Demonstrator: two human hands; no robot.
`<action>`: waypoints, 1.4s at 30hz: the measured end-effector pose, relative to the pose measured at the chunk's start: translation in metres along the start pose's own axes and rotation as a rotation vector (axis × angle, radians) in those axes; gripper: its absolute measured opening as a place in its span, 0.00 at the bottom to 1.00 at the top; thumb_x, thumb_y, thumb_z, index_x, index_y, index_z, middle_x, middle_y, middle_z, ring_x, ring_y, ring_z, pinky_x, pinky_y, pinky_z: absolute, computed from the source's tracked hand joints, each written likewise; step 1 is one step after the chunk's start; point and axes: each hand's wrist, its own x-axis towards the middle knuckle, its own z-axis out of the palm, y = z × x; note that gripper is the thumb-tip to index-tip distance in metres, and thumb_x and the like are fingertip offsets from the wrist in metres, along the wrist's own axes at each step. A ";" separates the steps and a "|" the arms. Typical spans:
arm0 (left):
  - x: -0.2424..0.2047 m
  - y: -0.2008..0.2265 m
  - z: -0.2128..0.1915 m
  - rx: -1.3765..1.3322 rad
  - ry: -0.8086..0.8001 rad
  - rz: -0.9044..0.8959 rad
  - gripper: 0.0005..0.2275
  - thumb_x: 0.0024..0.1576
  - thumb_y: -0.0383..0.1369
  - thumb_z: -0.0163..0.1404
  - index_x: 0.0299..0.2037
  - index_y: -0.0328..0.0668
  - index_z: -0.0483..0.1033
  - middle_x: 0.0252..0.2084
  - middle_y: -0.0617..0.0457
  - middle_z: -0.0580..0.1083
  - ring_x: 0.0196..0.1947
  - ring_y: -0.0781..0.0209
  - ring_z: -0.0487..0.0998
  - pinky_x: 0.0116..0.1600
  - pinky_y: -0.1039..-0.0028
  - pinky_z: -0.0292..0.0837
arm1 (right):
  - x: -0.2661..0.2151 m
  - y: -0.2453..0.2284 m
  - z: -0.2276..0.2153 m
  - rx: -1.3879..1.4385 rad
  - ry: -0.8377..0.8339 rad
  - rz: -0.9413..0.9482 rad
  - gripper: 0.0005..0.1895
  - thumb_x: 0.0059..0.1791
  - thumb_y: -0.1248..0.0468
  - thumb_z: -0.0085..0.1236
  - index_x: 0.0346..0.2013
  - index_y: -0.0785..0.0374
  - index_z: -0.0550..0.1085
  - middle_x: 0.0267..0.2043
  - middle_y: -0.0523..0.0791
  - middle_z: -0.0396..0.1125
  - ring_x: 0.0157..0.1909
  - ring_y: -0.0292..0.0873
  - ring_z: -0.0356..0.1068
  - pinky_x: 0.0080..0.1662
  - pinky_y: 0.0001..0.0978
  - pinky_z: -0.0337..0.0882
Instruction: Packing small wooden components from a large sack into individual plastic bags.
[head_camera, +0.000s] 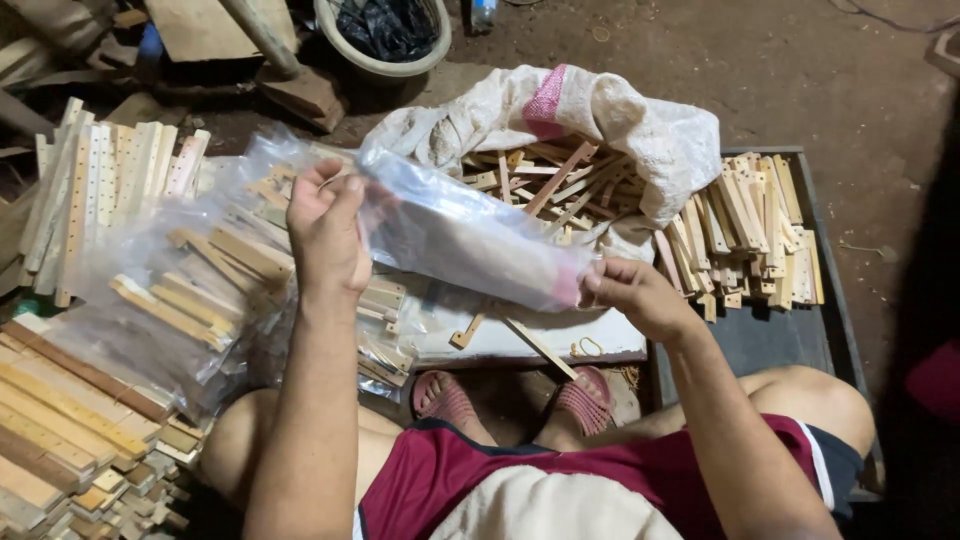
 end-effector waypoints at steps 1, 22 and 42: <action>0.001 -0.007 -0.010 -0.001 -0.003 -0.005 0.13 0.60 0.19 0.49 0.52 0.39 0.63 0.37 0.50 0.72 0.33 0.57 0.82 0.43 0.59 0.88 | 0.004 0.004 -0.001 0.000 0.005 0.002 0.08 0.53 0.65 0.60 0.37 0.69 0.78 0.30 0.50 0.75 0.36 0.43 0.77 0.46 0.36 0.76; -0.116 -0.076 0.063 0.640 -0.432 -0.160 0.06 0.47 0.28 0.63 0.34 0.45 0.81 0.24 0.56 0.79 0.25 0.70 0.77 0.30 0.80 0.72 | 0.005 -0.027 0.073 0.112 0.175 -0.221 0.15 0.51 0.61 0.67 0.26 0.67 0.73 0.19 0.49 0.66 0.23 0.42 0.71 0.32 0.27 0.70; -0.119 -0.092 0.052 0.713 -0.223 -0.304 0.11 0.52 0.33 0.62 0.34 0.31 0.78 0.23 0.42 0.76 0.23 0.58 0.78 0.25 0.70 0.78 | -0.002 -0.013 0.116 -0.202 0.523 -0.220 0.09 0.41 0.69 0.67 0.26 0.64 0.72 0.14 0.44 0.64 0.17 0.38 0.69 0.25 0.23 0.68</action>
